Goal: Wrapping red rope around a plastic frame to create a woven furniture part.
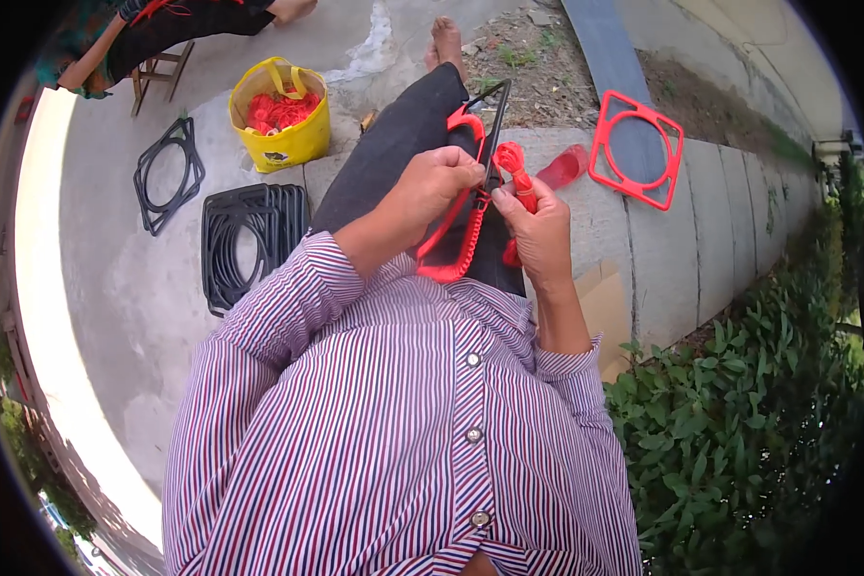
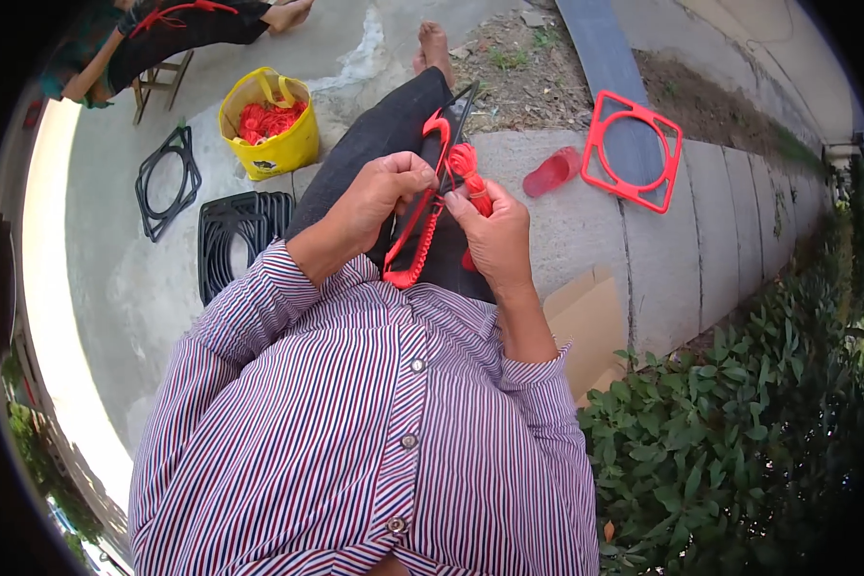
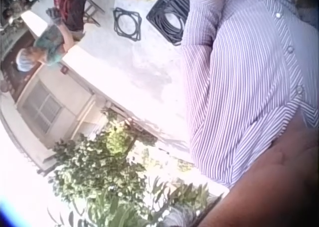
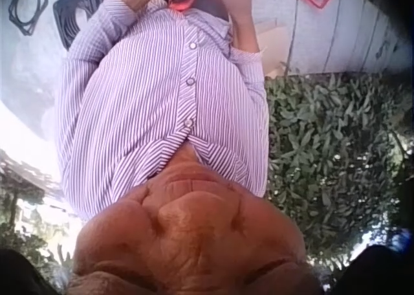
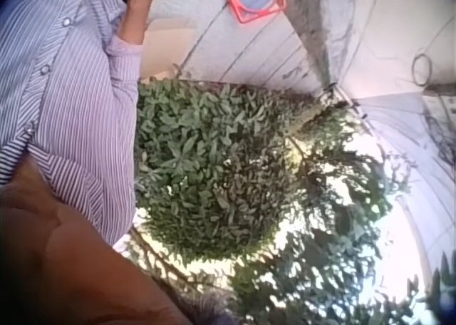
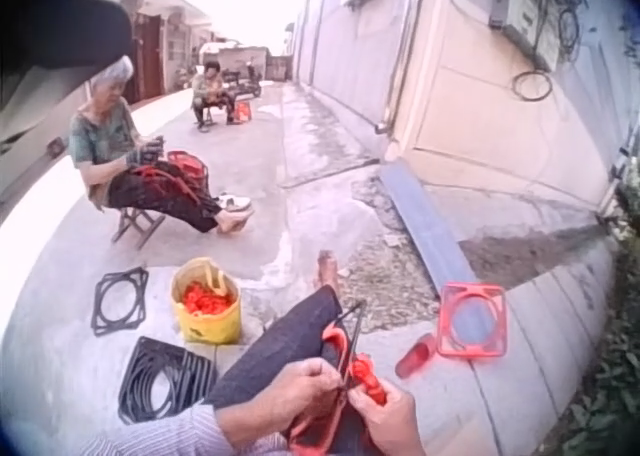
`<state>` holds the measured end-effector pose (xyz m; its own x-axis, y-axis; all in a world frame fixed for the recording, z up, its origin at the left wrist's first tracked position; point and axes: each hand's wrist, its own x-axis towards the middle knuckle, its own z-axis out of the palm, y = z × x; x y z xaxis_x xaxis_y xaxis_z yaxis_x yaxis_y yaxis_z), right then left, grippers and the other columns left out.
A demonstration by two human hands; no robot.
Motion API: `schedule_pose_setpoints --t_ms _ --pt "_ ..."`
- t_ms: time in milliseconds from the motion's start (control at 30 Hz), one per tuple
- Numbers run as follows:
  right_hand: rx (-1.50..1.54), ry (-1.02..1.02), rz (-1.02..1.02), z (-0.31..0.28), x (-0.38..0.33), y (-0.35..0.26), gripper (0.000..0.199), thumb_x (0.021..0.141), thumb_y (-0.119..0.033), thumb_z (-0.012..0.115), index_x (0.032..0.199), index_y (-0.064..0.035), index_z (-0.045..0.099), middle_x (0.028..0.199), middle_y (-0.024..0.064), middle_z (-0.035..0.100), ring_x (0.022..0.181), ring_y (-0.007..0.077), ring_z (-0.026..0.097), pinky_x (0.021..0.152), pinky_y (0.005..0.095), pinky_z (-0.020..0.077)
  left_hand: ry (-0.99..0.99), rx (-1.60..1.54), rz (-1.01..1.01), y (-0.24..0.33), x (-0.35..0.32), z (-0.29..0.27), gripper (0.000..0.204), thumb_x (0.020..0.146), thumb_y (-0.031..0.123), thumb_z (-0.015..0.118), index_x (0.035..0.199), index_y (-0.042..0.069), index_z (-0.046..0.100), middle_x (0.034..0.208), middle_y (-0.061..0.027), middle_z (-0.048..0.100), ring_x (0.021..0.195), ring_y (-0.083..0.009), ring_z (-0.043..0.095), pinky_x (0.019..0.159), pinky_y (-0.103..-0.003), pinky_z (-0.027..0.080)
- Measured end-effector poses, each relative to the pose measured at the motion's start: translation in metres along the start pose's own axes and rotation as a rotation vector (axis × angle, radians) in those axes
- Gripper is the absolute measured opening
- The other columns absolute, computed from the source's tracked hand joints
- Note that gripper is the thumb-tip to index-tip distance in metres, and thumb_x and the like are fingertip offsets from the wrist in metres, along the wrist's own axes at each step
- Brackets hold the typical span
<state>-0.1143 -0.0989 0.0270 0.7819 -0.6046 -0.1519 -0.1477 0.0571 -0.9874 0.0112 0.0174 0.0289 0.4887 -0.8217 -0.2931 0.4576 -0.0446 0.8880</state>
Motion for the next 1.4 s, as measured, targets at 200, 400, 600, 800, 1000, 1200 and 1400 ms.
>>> schedule_pose_setpoints --t_ms 200,400,600,800,1000,1200,1400 --pt "0.35 -0.167 0.152 0.004 -0.014 -0.001 0.011 0.086 -0.011 0.064 0.086 -0.004 0.055 0.063 -0.0036 0.049 0.048 0.0035 0.039 0.043 0.0184 0.03 -0.034 -0.373 -0.277 -0.063 0.015 -0.016 0.021 0.076 0.006 0.046 0.093 0.003 0.059 0.084 -0.0058 0.06 0.076 -0.0147 0.054 0.076 -0.025 0.043" --pt "0.502 -0.165 0.15 -0.013 -0.023 0.008 0.013 0.088 -0.011 0.061 0.094 -0.0028 0.053 0.063 -0.0022 0.046 0.048 0.0046 0.039 0.044 0.0188 0.0325 0.056 -0.23 -0.304 -0.061 0.009 -0.001 0.024 0.069 0.006 0.049 0.091 0.004 0.057 0.08 -0.0027 0.057 0.069 -0.0134 0.048 0.068 -0.026 0.04" --pt "0.457 -0.173 0.288 -0.023 -0.005 0.02 0.019 0.094 -0.015 0.058 0.107 -0.0024 0.055 0.063 -0.0014 0.048 0.05 0.0051 0.042 0.045 0.0189 0.0342 0.005 -0.306 -0.315 -0.046 0.004 -0.004 0.027 0.071 0.008 0.049 0.097 0.006 0.055 0.081 0.0014 0.053 0.072 -0.0102 0.042 0.07 -0.023 0.032" --pt "0.178 -0.158 0.193 -0.054 -0.009 -0.004 0.019 0.09 -0.022 0.064 0.086 -0.0066 0.054 0.058 -0.0023 0.047 0.049 0.0042 0.04 0.047 0.0192 0.0305 0.019 -0.27 -0.318 -0.049 0.004 -0.001 0.022 0.074 0.012 0.05 0.094 0.006 0.055 0.081 0.0013 0.052 0.072 -0.0107 0.042 0.069 -0.024 0.033" --pt "0.172 -0.05 0.004 -0.092 -0.067 -0.04 0.018 0.088 -0.014 0.064 0.079 -0.0057 0.052 0.057 -0.001 0.046 0.047 0.006 0.039 0.046 0.0203 0.0301 0.005 -0.307 -0.373 -0.041 0.007 -0.002 0.006 0.073 0.01 0.051 0.078 0.009 0.051 0.076 0.0006 0.05 0.066 -0.0112 0.041 0.066 -0.024 0.033" --pt "0.256 0.159 0.054 -0.124 -0.069 0.005 0.013 0.091 -0.014 0.06 0.09 -0.002 0.055 0.057 -0.0007 0.046 0.045 0.0067 0.039 0.043 0.0217 0.0313 0.036 -0.246 -0.393 -0.041 0.008 -0.001 0.004 0.072 0.008 0.051 0.074 0.011 0.048 0.072 0.0019 0.047 0.064 -0.0115 0.04 0.064 -0.025 0.033" --pt "0.556 0.105 0.144 -0.107 -0.055 0.022 0.038 0.1 -0.03 0.045 0.115 0.0034 0.053 0.062 0.0016 0.049 0.05 0.0087 0.043 0.047 0.0239 0.0347 0.287 0.07 0.007 -0.031 -0.005 -0.011 0.033 0.079 0.02 0.062 0.107 0.003 0.061 0.115 -0.0089 0.049 0.11 -0.0227 0.044 0.098 -0.032 0.032"
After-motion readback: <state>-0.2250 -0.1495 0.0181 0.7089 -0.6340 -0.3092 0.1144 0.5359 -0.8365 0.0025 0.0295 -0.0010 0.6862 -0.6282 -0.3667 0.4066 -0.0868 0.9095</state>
